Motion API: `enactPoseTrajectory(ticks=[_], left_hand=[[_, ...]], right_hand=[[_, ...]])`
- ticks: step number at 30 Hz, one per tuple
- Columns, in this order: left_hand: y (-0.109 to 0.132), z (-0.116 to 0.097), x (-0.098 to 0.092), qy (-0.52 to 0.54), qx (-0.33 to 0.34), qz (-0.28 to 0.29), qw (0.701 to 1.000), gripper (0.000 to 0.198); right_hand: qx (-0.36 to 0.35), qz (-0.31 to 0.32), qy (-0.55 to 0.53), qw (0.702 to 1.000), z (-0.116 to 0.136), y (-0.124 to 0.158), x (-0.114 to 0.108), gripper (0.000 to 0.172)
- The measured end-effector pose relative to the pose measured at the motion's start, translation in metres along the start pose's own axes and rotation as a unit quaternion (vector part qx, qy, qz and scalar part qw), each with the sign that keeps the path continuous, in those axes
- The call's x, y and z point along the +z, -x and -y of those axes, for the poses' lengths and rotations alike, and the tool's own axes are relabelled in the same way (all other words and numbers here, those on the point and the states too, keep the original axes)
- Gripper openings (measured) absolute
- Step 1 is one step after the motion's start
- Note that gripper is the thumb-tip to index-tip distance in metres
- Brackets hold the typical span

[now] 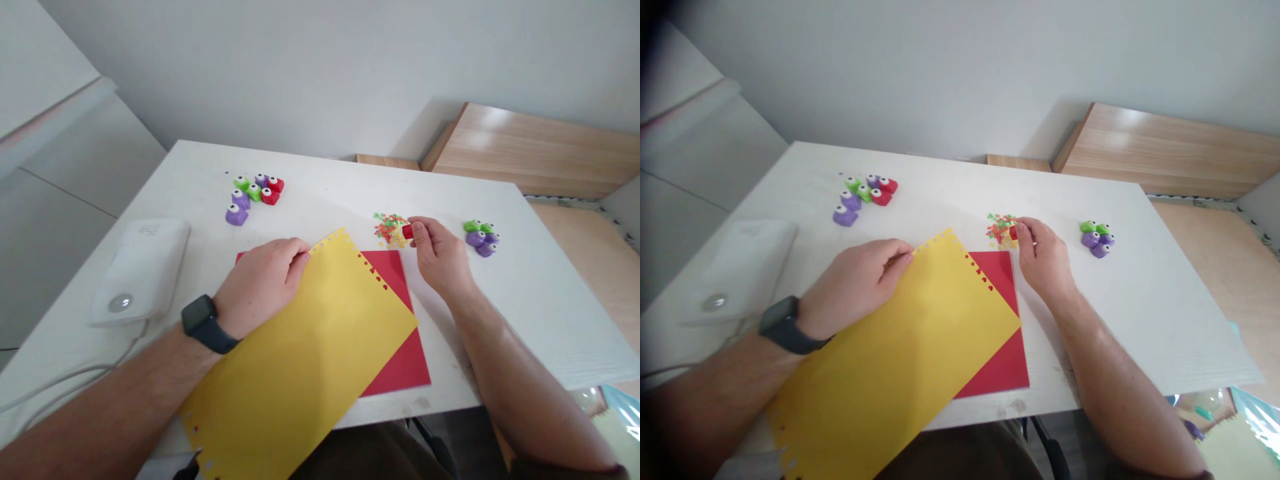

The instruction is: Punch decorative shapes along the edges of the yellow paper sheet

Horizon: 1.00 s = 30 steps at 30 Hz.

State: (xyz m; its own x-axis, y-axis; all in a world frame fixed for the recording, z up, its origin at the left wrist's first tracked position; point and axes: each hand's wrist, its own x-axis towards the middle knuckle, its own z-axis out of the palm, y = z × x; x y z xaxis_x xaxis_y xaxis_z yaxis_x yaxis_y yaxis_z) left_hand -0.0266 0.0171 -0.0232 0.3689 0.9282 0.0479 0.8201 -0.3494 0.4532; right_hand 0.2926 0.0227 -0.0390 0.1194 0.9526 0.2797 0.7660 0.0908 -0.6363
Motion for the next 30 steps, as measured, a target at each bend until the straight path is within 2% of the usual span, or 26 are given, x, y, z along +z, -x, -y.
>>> enactPoseTrajectory(ticks=[3, 6, 10, 12, 15, 18, 20, 22, 25, 26, 28, 30], left_hand=[[0.000, 0.000, 0.000, -0.004, -0.001, 0.003, 1.000, 0.025], [0.000, -0.001, 0.000, -0.004, 0.000, 0.005, 1.000, 0.025], [0.000, 0.000, 0.000, -0.002, 0.006, 0.000, 1.000, 0.026], [0.000, 0.000, 0.001, 0.000, 0.006, 0.001, 1.000, 0.025], [0.000, 0.001, 0.001, 0.003, 0.006, 0.002, 1.000, 0.025], [0.000, 0.001, 0.000, 0.004, 0.006, 0.003, 1.000, 0.025], [0.001, 0.001, 0.000, 0.004, 0.005, 0.004, 1.000, 0.024], [0.001, 0.001, 0.000, 0.005, 0.005, 0.004, 1.000, 0.024], [0.001, 0.001, 0.001, 0.001, 0.005, 0.002, 1.000, 0.025], [0.001, 0.001, 0.001, -0.001, 0.007, 0.002, 1.000, 0.026], [0.001, 0.001, 0.001, -0.005, 0.010, 0.000, 1.000, 0.026], [0.001, 0.001, 0.001, -0.003, 0.011, -0.001, 1.000, 0.025]], right_hand=[[0.010, -0.007, -0.028, 1.000, -0.001, 0.000, 0.001, 0.053], [0.066, 0.013, -0.112, 0.991, -0.001, 0.000, 0.004, 0.058], [0.163, 0.059, -0.299, 0.939, 0.003, -0.001, 0.006, 0.059], [0.196, 0.086, -0.355, 0.910, 0.006, -0.002, 0.004, 0.060], [0.232, 0.122, -0.390, 0.882, 0.012, -0.004, -0.001, 0.061], [0.246, 0.150, -0.397, 0.872, 0.017, -0.003, -0.004, 0.057], [0.227, 0.163, -0.376, 0.884, 0.017, -0.002, -0.004, 0.051], [0.193, 0.154, -0.317, 0.916, 0.013, -0.001, -0.004, 0.047], [0.111, 0.085, -0.147, 0.979, 0.001, -0.004, -0.008, 0.045], [0.075, 0.059, -0.078, 0.992, -0.003, -0.006, -0.011, 0.043], [0.014, 0.032, 0.042, 0.998, -0.011, -0.010, -0.017, 0.039], [-0.014, 0.035, 0.116, 0.993, -0.018, -0.013, -0.021, 0.035]])
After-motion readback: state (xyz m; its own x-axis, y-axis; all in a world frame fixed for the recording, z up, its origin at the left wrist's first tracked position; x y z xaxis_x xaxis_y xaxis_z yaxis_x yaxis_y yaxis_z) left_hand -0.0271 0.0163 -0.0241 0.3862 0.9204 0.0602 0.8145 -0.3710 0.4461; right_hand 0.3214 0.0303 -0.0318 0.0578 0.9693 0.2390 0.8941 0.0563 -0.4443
